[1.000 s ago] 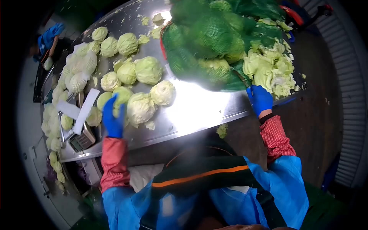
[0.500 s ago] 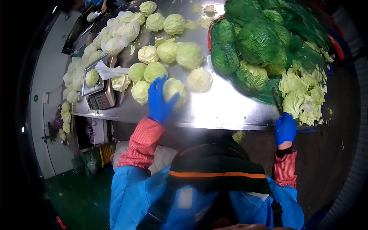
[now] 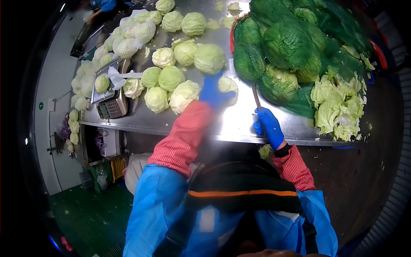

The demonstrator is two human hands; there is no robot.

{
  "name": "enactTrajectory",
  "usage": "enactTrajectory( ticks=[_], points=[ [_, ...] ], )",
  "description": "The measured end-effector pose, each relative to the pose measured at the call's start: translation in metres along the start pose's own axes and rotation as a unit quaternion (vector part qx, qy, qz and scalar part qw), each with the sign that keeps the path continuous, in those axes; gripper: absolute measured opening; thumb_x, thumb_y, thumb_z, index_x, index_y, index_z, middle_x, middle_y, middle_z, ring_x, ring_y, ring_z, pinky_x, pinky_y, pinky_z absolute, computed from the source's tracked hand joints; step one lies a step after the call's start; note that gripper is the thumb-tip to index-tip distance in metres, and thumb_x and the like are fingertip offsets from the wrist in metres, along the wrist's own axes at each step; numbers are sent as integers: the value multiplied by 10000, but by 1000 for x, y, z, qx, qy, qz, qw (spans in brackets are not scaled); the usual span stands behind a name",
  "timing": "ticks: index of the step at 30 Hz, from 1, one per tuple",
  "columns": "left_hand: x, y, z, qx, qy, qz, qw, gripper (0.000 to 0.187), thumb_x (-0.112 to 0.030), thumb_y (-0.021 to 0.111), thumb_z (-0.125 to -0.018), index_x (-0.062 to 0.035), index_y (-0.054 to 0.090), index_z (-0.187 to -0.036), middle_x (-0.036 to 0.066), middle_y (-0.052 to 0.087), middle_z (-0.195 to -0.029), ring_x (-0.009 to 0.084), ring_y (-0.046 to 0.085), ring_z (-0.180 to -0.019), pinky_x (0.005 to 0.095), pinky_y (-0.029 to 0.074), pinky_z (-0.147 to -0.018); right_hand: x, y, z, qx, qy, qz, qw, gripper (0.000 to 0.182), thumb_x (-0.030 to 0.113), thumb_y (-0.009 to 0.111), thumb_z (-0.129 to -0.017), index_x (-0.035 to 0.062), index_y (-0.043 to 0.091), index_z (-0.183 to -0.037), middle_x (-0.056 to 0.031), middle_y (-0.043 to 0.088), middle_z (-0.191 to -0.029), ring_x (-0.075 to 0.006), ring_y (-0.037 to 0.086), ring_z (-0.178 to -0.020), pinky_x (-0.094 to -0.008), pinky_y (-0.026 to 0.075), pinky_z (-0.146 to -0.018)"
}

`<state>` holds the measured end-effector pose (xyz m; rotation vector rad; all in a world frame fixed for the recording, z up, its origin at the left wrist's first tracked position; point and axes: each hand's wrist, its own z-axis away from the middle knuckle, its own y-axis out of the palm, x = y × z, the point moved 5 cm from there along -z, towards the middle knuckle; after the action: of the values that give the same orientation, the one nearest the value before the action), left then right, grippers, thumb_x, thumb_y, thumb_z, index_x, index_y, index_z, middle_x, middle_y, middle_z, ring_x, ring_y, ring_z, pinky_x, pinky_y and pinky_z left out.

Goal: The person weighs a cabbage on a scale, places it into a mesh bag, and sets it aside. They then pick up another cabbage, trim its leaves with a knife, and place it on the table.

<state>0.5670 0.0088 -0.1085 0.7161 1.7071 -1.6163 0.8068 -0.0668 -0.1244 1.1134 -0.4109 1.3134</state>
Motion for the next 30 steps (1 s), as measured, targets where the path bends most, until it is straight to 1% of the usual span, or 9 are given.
enactTrajectory(
  ticks=[4,6,8,11,16,22,25,27,30],
  points=[
    [37,-1,27,139,-286,411,854,615,-358,676,-849,-191,431,-1388,115,526,-1169,251,562,-1040,399,504,-875,13,2,1,-37,-8,33,999,499,296,601,-927,82,403,-1332,9,495,-692,-68,449,-543,-207,366,-468],
    [46,6,38,155,-255,408,862,645,-290,680,-855,-216,384,-1423,114,482,-1218,220,535,-1062,378,503,-873,14,-11,-11,-76,-18,61,995,708,310,626,-910,103,241,-1467,11,492,-687,-60,442,-531,-205,357,-449],
    [37,19,46,129,-127,328,927,696,-234,688,-853,-233,337,-1455,119,436,-1267,208,515,-1089,372,502,-876,18,-14,-20,-67,12,44,997,519,306,603,-925,95,392,-1350,26,484,-659,-52,426,-500,-195,348,-435],
    [-27,57,55,127,-167,445,870,1013,-1,798,-680,-89,199,-1491,112,448,-1279,245,511,-1147,327,477,-944,27,-4,-27,-34,12,-12,999,369,301,569,-945,96,470,-1236,45,465,-627,-43,404,-472,-181,327,-417],
    [-15,93,51,95,-86,512,850,912,-120,799,-727,-62,244,-1448,129,464,-1300,245,514,-1161,376,526,-855,22,2,-26,-57,3,-9,998,378,290,517,-972,94,477,-1292,52,446,-592,-39,375,-441,-180,309,-404],
    [20,87,91,245,-288,714,590,623,-415,468,-951,-19,319,-1407,194,491,-1312,315,544,-1153,464,473,-957,57,28,-9,49,-20,28,998,377,345,441,-996,93,519,-1266,34,434,-545,-53,372,-422,-192,293,-398],
    [-1,38,107,275,-348,627,640,648,-471,363,-988,-52,238,-1465,183,410,-1400,302,465,-1249,429,400,-1034,60,53,-4,51,-19,53,997,357,407,425,-994,100,607,-1009,21,451,-528,-59,379,-401,-199,282,-386],
    [-20,6,108,250,-345,502,753,681,-465,410,-978,-69,197,-1488,173,351,-1448,285,412,-1298,419,368,-1055,62,66,1,75,28,22,997,367,436,429,-987,113,566,-883,20,460,-509,-77,364,-354,-210,261,-357],
    [-64,-46,99,60,-73,403,910,719,-269,639,-866,-88,274,-1458,157,406,-1383,258,430,-1259,415,427,-985,41,81,-10,87,30,46,995,391,437,447,-980,108,557,-801,11,469,-502,-88,384,-353,-211,282,-354]
  ],
)
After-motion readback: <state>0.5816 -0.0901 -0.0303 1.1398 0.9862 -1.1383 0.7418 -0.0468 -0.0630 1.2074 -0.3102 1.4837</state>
